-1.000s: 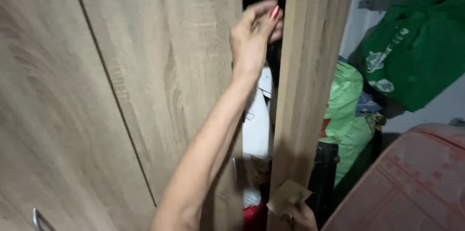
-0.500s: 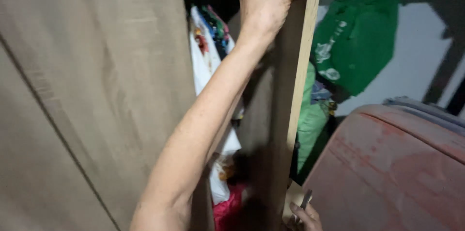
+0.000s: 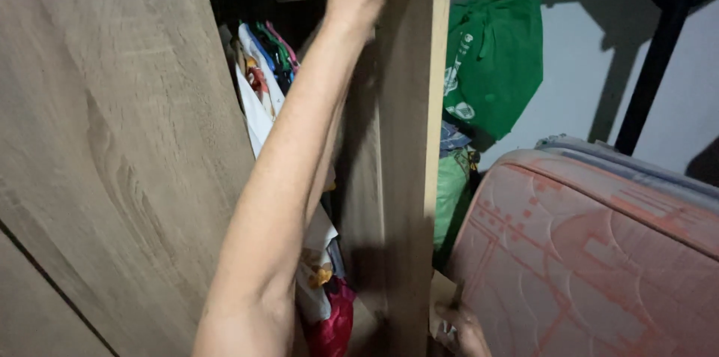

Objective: Repairing a cabinet door by cutting and applying a paper shim to the edge.

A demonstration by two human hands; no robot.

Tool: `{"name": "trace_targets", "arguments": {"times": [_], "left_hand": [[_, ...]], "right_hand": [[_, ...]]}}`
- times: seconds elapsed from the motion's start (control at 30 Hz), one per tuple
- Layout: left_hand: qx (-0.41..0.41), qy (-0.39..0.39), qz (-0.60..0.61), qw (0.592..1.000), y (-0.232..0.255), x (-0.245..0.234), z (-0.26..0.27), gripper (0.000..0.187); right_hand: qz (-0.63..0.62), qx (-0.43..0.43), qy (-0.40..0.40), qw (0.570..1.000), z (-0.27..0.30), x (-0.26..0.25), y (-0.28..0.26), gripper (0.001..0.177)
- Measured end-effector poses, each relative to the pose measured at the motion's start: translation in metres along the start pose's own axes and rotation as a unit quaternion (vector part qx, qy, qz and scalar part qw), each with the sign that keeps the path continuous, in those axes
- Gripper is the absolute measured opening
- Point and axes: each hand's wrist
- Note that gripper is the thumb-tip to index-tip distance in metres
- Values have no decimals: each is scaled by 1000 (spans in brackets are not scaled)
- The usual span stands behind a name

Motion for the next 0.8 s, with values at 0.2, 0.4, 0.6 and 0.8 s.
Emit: {"name": "trace_targets", "arguments": {"times": [0.2,0.4,0.6,0.8], "left_hand": [[-4,-29,38,999,13,-18,3,33],[-14,-54,69,996,18,-58,35,31],[-12,-79,104,991,30,-58,12,29],[-15,-110,146,983,12,-39,5,27]], "right_hand": [[73,-30,-40,996,-16,-14,24,35],[46,-49,-23,997,3,13,14,29],[53,-51,-44,996,-1,12,22,29],[127,-8,24,992,-3,17,14,28]]}}
Point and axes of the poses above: each hand's wrist, its own z-axis away from the middle knuckle, its own x-axis out of the palm, y = z × x, and after that the axes turned 12 degrees about -y, right-handed
